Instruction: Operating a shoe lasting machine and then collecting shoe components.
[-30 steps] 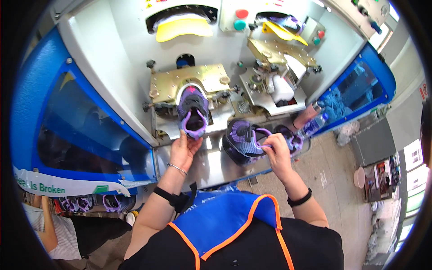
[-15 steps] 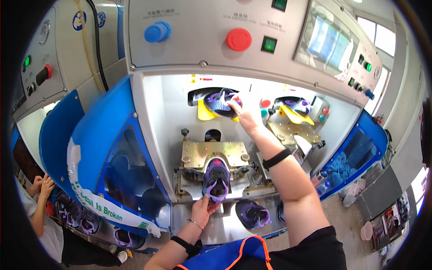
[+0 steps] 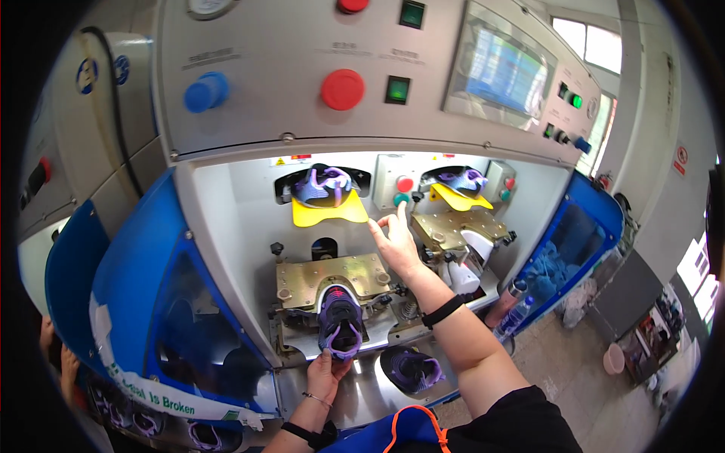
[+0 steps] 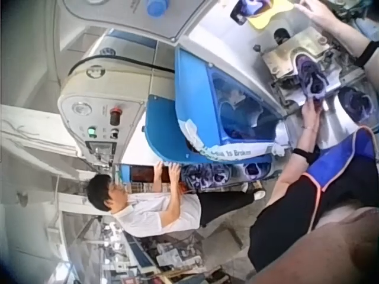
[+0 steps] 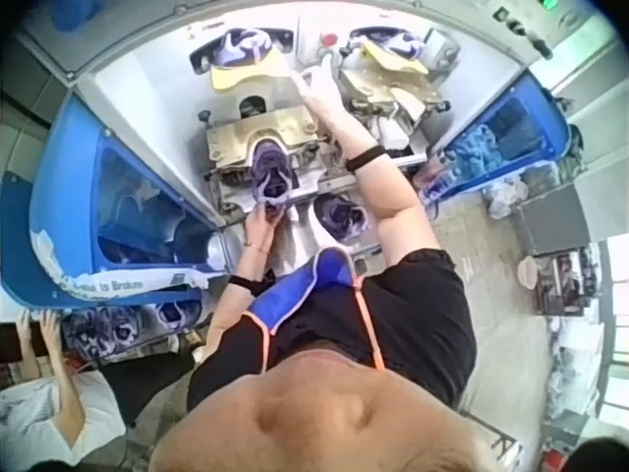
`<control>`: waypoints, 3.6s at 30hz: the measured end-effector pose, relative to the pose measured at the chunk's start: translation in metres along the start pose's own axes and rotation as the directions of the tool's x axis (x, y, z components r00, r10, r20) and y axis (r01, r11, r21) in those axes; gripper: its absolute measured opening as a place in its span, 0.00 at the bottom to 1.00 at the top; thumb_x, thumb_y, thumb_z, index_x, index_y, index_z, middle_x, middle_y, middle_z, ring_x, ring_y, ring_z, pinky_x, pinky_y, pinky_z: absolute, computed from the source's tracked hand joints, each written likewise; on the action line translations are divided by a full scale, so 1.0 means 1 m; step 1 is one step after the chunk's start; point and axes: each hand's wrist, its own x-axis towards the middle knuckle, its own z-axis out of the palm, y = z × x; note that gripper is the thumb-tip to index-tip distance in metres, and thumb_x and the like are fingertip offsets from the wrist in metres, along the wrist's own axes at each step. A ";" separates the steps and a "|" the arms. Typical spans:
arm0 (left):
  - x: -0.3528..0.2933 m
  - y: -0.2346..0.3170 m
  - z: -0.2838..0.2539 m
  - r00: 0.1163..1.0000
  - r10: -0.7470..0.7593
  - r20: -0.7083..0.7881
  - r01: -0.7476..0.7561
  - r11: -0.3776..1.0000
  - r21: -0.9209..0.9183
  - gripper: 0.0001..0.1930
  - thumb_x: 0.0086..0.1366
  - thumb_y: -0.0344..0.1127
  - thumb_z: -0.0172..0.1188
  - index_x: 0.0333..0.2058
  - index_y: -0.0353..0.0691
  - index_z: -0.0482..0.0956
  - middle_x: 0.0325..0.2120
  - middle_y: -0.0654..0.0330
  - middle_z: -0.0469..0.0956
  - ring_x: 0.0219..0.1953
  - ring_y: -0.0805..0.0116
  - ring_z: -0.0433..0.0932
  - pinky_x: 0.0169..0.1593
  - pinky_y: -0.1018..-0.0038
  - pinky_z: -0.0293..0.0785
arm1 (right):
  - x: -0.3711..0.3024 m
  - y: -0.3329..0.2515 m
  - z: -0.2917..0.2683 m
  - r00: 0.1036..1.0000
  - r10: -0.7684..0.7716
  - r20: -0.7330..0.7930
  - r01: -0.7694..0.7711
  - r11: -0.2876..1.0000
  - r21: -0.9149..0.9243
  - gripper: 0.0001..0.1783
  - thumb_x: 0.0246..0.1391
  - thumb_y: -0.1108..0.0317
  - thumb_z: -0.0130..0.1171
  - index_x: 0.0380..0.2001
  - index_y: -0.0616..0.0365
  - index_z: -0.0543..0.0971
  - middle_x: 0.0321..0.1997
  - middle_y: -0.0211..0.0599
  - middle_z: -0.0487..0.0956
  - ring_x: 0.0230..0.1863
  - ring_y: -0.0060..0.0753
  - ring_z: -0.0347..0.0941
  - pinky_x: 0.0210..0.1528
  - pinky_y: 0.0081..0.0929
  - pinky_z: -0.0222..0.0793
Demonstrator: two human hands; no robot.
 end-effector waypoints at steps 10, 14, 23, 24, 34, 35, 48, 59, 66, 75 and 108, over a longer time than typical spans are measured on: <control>-0.007 0.012 0.013 0.999 -0.025 -0.046 0.024 1.000 -0.013 0.24 0.71 0.55 0.46 0.45 0.38 0.73 0.37 0.56 0.81 0.39 0.63 0.82 0.39 0.72 0.81 | -0.036 0.141 -0.173 0.915 0.161 -0.371 -0.183 0.983 -0.026 0.18 0.63 0.58 0.51 0.25 0.59 0.76 0.19 0.37 0.76 0.22 0.32 0.73 0.28 0.31 0.67; -0.019 0.001 0.005 0.991 -0.130 -0.034 0.130 0.991 -0.020 0.26 0.70 0.60 0.44 0.44 0.40 0.74 0.41 0.53 0.79 0.43 0.57 0.80 0.43 0.66 0.79 | -0.081 0.165 -0.237 0.906 0.313 -0.286 -0.361 0.923 -0.133 0.25 0.60 0.50 0.54 0.19 0.59 0.77 0.14 0.35 0.74 0.18 0.28 0.71 0.24 0.29 0.64; -0.056 -0.037 0.012 0.891 -0.442 -0.101 0.453 0.868 0.202 0.22 0.68 0.58 0.49 0.39 0.42 0.72 0.34 0.54 0.77 0.35 0.58 0.79 0.37 0.64 0.79 | -0.213 0.233 -0.266 0.849 0.398 0.348 -0.271 0.893 -0.361 0.20 0.49 0.48 0.64 0.25 0.56 0.81 0.26 0.39 0.80 0.29 0.38 0.77 0.33 0.34 0.70; -0.058 -0.041 0.021 0.892 -0.440 -0.101 0.451 0.868 0.207 0.21 0.69 0.55 0.49 0.39 0.41 0.73 0.33 0.53 0.78 0.33 0.59 0.80 0.36 0.65 0.79 | -0.201 0.227 -0.266 0.878 0.342 0.334 -0.245 0.922 -0.299 0.18 0.50 0.51 0.63 0.26 0.57 0.80 0.26 0.40 0.80 0.30 0.39 0.77 0.34 0.35 0.70; -0.073 -0.136 0.190 0.885 -0.454 0.108 0.398 0.855 0.333 0.13 0.72 0.40 0.46 0.43 0.36 0.71 0.32 0.53 0.79 0.34 0.62 0.81 0.37 0.70 0.80 | -0.063 0.207 -0.282 0.962 -0.191 0.196 0.195 0.981 -0.001 0.10 0.56 0.62 0.56 0.30 0.57 0.79 0.30 0.43 0.77 0.33 0.50 0.75 0.35 0.42 0.69; -0.080 -0.145 0.205 0.888 -0.432 0.156 0.356 0.862 0.359 0.12 0.72 0.39 0.46 0.44 0.36 0.71 0.33 0.54 0.79 0.35 0.64 0.81 0.38 0.72 0.79 | -0.053 0.210 -0.281 0.961 -0.217 0.173 0.222 0.975 -0.012 0.10 0.56 0.62 0.56 0.31 0.58 0.78 0.30 0.44 0.77 0.34 0.51 0.75 0.35 0.41 0.69; -0.159 -0.151 0.227 0.956 -0.233 -0.176 0.279 0.904 0.323 0.11 0.72 0.37 0.47 0.41 0.36 0.72 0.33 0.52 0.79 0.34 0.65 0.81 0.37 0.74 0.80 | 0.126 0.196 -0.220 0.971 -0.212 0.112 0.227 0.963 -0.143 0.23 0.61 0.55 0.50 0.57 0.49 0.67 0.61 0.46 0.69 0.55 0.53 0.71 0.54 0.44 0.68; -0.080 -0.141 0.233 0.936 -0.348 0.057 0.301 0.872 0.385 0.10 0.72 0.38 0.48 0.43 0.37 0.71 0.35 0.54 0.79 0.36 0.65 0.82 0.39 0.75 0.79 | -0.010 0.178 -0.228 0.919 -0.387 0.081 0.389 0.921 -0.015 0.09 0.56 0.60 0.58 0.33 0.53 0.73 0.33 0.45 0.73 0.39 0.52 0.72 0.39 0.45 0.69; -0.004 -0.147 0.262 0.922 -0.328 0.207 0.285 0.935 0.212 0.23 0.73 0.40 0.46 0.63 0.42 0.56 0.56 0.50 0.68 0.50 0.50 0.77 0.48 0.65 0.78 | -0.184 0.184 -0.235 0.981 -0.140 0.134 0.129 0.988 0.090 0.10 0.48 0.70 0.64 0.35 0.56 0.77 0.34 0.38 0.75 0.35 0.45 0.73 0.35 0.36 0.69; 0.075 -0.167 0.311 0.957 -0.206 0.204 0.217 0.976 -0.034 0.14 0.73 0.43 0.48 0.47 0.40 0.67 0.41 0.61 0.78 0.42 0.69 0.80 0.45 0.74 0.78 | -0.110 0.179 -0.230 0.976 -0.136 0.171 0.164 0.972 -0.166 0.19 0.49 0.59 0.64 0.45 0.51 0.78 0.49 0.40 0.73 0.48 0.48 0.69 0.47 0.41 0.67; 0.080 -0.179 0.334 0.990 -0.135 -0.045 0.139 0.984 0.110 0.16 0.73 0.48 0.47 0.46 0.41 0.68 0.38 0.62 0.78 0.38 0.73 0.80 0.42 0.74 0.79 | -0.088 0.229 -0.195 0.943 -0.184 0.276 0.204 0.978 -0.044 0.11 0.55 0.61 0.59 0.37 0.53 0.81 0.49 0.43 0.75 0.51 0.51 0.68 0.53 0.41 0.68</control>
